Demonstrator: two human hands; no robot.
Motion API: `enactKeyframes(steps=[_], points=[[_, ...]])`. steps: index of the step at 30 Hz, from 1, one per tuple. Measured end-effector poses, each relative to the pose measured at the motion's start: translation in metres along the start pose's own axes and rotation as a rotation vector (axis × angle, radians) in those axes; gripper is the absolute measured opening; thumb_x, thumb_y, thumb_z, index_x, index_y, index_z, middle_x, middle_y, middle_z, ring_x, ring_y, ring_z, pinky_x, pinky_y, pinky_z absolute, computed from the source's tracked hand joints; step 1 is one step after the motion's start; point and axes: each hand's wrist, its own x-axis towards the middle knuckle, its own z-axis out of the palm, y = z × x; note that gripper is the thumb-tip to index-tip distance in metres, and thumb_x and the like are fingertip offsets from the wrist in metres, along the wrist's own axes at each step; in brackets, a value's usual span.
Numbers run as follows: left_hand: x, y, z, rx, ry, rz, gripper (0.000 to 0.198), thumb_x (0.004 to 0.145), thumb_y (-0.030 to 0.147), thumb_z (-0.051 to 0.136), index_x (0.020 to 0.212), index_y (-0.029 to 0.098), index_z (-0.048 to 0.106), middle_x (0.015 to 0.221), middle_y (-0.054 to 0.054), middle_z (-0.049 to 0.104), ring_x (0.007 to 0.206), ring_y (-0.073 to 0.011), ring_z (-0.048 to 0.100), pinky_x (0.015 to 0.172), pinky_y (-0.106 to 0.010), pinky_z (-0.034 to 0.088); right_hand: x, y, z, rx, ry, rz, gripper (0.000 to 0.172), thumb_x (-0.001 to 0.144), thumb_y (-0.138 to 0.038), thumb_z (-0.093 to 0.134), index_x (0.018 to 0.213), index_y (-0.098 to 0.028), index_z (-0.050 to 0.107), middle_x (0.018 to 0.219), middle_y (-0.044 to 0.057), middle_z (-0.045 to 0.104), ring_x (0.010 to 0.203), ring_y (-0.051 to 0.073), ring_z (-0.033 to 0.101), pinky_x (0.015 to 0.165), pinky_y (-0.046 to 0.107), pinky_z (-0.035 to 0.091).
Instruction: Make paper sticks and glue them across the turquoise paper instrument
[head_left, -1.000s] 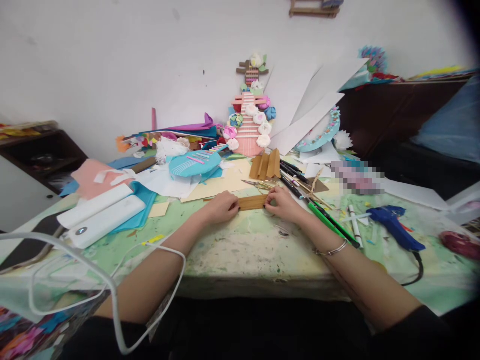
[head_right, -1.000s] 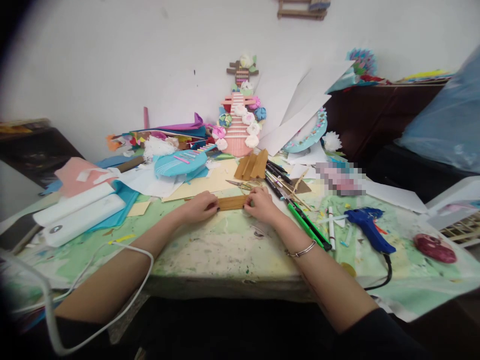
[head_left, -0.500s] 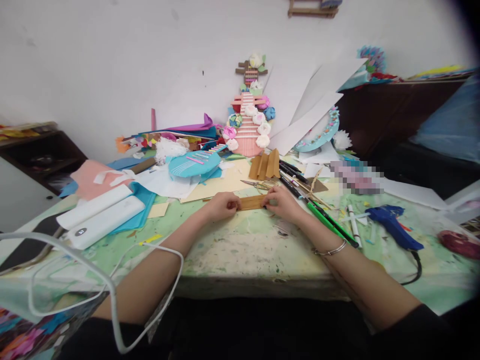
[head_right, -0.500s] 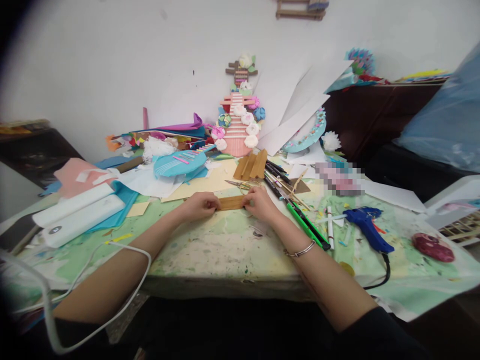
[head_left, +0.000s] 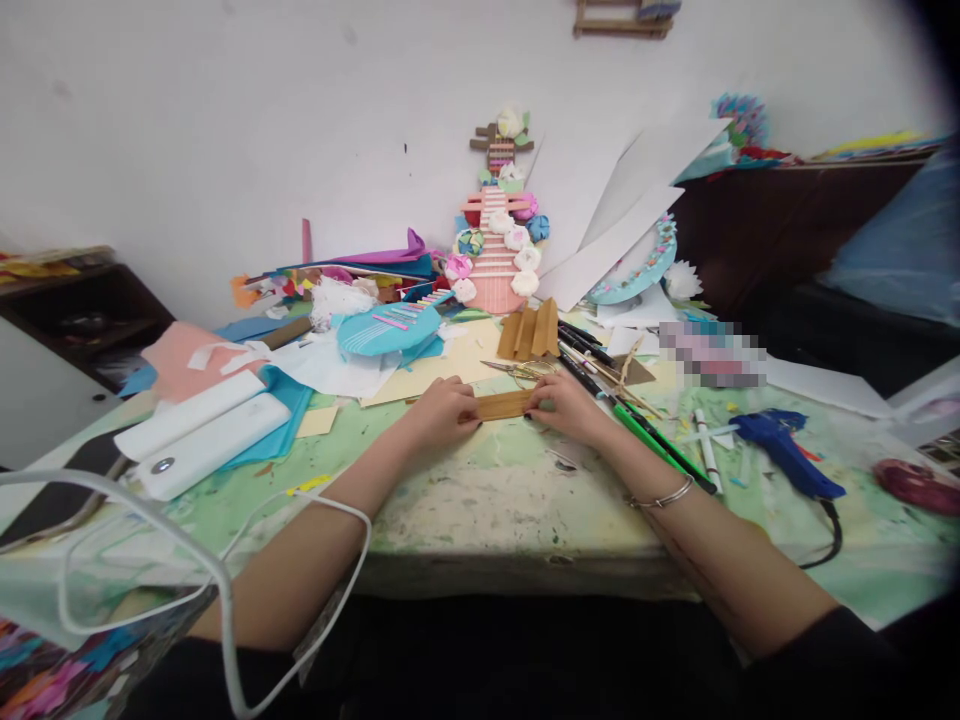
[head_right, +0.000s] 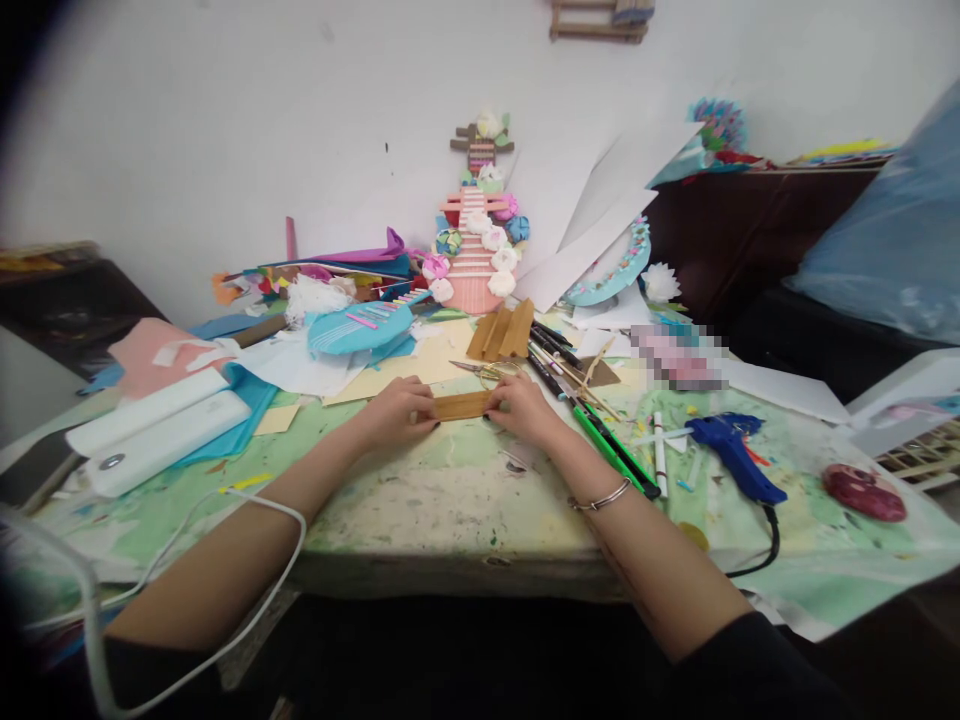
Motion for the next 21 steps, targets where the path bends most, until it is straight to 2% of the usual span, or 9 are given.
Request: enactKeyframes(steps=[6, 11, 15, 21], points=[[0.000, 0.000, 0.002, 0.043, -0.009, 0.007, 0.017, 0.077, 0.020, 0.051, 0.063, 0.017, 0.060, 0.068, -0.006, 0.060, 0.073, -0.0173, 0.049, 0.070, -0.031, 0.036, 0.001, 0.003, 0.006, 0.017, -0.012, 0.028, 0.009, 0.079, -0.018, 0.057, 0.072, -0.016, 0.063, 0.083, 0.007, 0.059, 0.085, 0.020, 0.051, 0.075, 0.032, 0.038], [0.001, -0.005, 0.007, 0.018, -0.038, -0.102, 0.016, 0.078, 0.022, 0.047, 0.066, 0.017, 0.056, 0.069, -0.006, 0.058, 0.072, -0.0187, 0.049, 0.065, -0.030, 0.036, 0.002, 0.007, 0.010, 0.015, -0.033, 0.079, 0.010, 0.078, -0.019, 0.056, 0.070, -0.017, 0.060, 0.080, 0.005, 0.059, 0.082, 0.019, 0.051, 0.075, 0.032, 0.037], [0.003, -0.008, 0.009, -0.069, -0.072, -0.179, 0.013, 0.073, 0.021, 0.046, 0.062, 0.017, 0.052, 0.065, -0.003, 0.056, 0.064, -0.0158, 0.047, 0.061, -0.028, 0.033, 0.003, 0.008, 0.011, -0.015, -0.020, 0.142, 0.011, 0.076, -0.019, 0.056, 0.066, -0.017, 0.059, 0.079, 0.005, 0.061, 0.078, 0.018, 0.051, 0.075, 0.031, 0.036], [0.005, -0.008, 0.010, -0.192, -0.040, -0.263, 0.009, 0.064, 0.018, 0.047, 0.056, 0.018, 0.043, 0.057, 0.002, 0.047, 0.058, -0.0132, 0.042, 0.055, -0.026, 0.028, 0.005, 0.008, 0.014, -0.038, 0.008, 0.181, 0.011, 0.073, -0.019, 0.056, 0.063, -0.018, 0.059, 0.075, 0.005, 0.062, 0.075, 0.019, 0.051, 0.073, 0.032, 0.036]])
